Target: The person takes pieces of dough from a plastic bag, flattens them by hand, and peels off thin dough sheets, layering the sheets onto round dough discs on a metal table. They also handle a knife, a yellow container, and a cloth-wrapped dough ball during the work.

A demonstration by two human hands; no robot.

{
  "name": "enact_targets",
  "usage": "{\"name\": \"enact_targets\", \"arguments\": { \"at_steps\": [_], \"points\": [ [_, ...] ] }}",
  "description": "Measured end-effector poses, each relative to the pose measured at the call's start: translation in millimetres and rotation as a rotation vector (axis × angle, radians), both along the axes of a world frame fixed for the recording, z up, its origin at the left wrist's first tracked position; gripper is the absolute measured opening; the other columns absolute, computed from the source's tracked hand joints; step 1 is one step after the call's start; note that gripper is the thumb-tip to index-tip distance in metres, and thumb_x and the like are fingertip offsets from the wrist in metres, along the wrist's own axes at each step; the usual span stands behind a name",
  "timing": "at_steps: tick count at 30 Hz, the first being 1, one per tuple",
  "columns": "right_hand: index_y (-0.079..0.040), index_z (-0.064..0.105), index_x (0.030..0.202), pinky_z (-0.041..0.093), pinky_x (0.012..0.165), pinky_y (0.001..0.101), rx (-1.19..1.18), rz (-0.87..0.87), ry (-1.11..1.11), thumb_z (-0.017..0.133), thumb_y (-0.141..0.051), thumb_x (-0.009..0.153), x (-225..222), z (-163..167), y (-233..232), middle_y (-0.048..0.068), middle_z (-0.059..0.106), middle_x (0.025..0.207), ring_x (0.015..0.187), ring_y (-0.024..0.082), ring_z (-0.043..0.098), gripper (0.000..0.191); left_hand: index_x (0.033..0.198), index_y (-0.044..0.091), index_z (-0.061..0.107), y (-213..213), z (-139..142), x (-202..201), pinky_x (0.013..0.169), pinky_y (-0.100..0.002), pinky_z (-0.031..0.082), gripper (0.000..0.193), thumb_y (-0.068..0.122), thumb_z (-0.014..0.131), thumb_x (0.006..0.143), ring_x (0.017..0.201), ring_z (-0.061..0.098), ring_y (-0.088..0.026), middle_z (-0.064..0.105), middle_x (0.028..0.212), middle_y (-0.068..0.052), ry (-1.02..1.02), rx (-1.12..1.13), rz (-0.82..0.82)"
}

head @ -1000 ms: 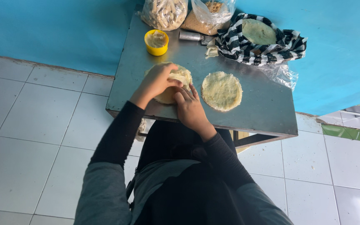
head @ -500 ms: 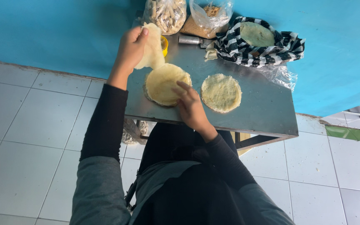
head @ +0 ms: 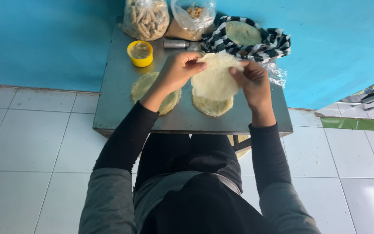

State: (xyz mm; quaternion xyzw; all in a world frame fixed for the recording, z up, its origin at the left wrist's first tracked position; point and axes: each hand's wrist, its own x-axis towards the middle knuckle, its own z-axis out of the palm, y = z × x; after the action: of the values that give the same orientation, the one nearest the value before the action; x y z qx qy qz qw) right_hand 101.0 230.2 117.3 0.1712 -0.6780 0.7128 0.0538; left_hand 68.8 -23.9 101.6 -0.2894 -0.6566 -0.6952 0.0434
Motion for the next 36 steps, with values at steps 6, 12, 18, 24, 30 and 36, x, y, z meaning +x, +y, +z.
{"name": "enact_targets", "arguments": {
  "at_steps": [6,12,18,24,30,36],
  "points": [
    [-0.009,0.075,0.104,0.054,0.087,0.0293,0.492,-0.288,0.399,0.076,-0.003,0.096,-15.1,-23.9,19.6,0.002,0.075,0.103,0.094,0.012,0.071,0.01,0.104,0.015,0.079,17.4,-33.4,-11.0,0.07,-0.033,0.052,0.011,0.015,0.074,0.094,0.074,0.067,-0.013,0.074,0.089,-0.001,0.221,-0.454,0.313],
    [-0.017,0.078,0.093,0.038,0.1,0.0384,1.007,-0.231,0.654,0.077,-0.004,0.077,28.3,-73.2,24.2,-0.003,0.074,0.102,0.1,0.019,0.066,0.021,0.091,0.019,0.079,22.5,-89.1,39.9,0.11,-0.05,0.037,0.023,0.003,0.064,0.086,0.103,0.068,-0.02,0.076,0.096,0.002,0.596,-0.77,0.457],
    [-0.019,0.08,0.097,0.04,0.1,0.0375,1.049,-0.286,0.667,0.074,0.001,0.08,31.4,-82.3,30.4,-0.005,0.074,0.105,0.1,0.016,0.066,0.027,0.095,0.015,0.079,25.1,-99.5,46.3,0.111,-0.049,0.036,0.019,0.004,0.065,0.086,0.103,0.067,-0.02,0.073,0.096,0.001,0.599,-0.804,0.478],
    [-0.017,0.079,0.096,0.04,0.103,0.0381,0.996,-0.304,0.659,0.074,0.001,0.078,33.3,-83.5,32.9,-0.004,0.074,0.105,0.101,0.017,0.066,0.026,0.097,0.016,0.077,25.6,-102.6,53.1,0.114,-0.05,0.034,0.019,0.005,0.064,0.088,0.105,0.066,-0.019,0.073,0.098,0.001,0.621,-0.801,0.499],
    [-0.015,0.078,0.097,0.039,0.103,0.0382,0.972,-0.275,0.614,0.074,0.002,0.08,33.3,-84.0,33.6,-0.003,0.074,0.104,0.1,0.018,0.066,0.025,0.1,0.017,0.077,27.7,-106.0,57.1,0.115,-0.051,0.033,0.02,0.005,0.065,0.09,0.106,0.067,-0.018,0.074,0.1,0.001,0.59,-0.813,0.5],
    [-0.014,0.076,0.098,0.039,0.104,0.0394,0.978,-0.286,0.597,0.073,0.002,0.083,33.9,-84.1,31.9,-0.002,0.072,0.104,0.102,0.021,0.065,0.023,0.103,0.017,0.077,27.9,-108.5,63.8,0.115,-0.052,0.033,0.015,0.011,0.067,0.092,0.107,0.068,-0.019,0.074,0.102,0.001,0.542,-0.787,0.486]
  ]
}}
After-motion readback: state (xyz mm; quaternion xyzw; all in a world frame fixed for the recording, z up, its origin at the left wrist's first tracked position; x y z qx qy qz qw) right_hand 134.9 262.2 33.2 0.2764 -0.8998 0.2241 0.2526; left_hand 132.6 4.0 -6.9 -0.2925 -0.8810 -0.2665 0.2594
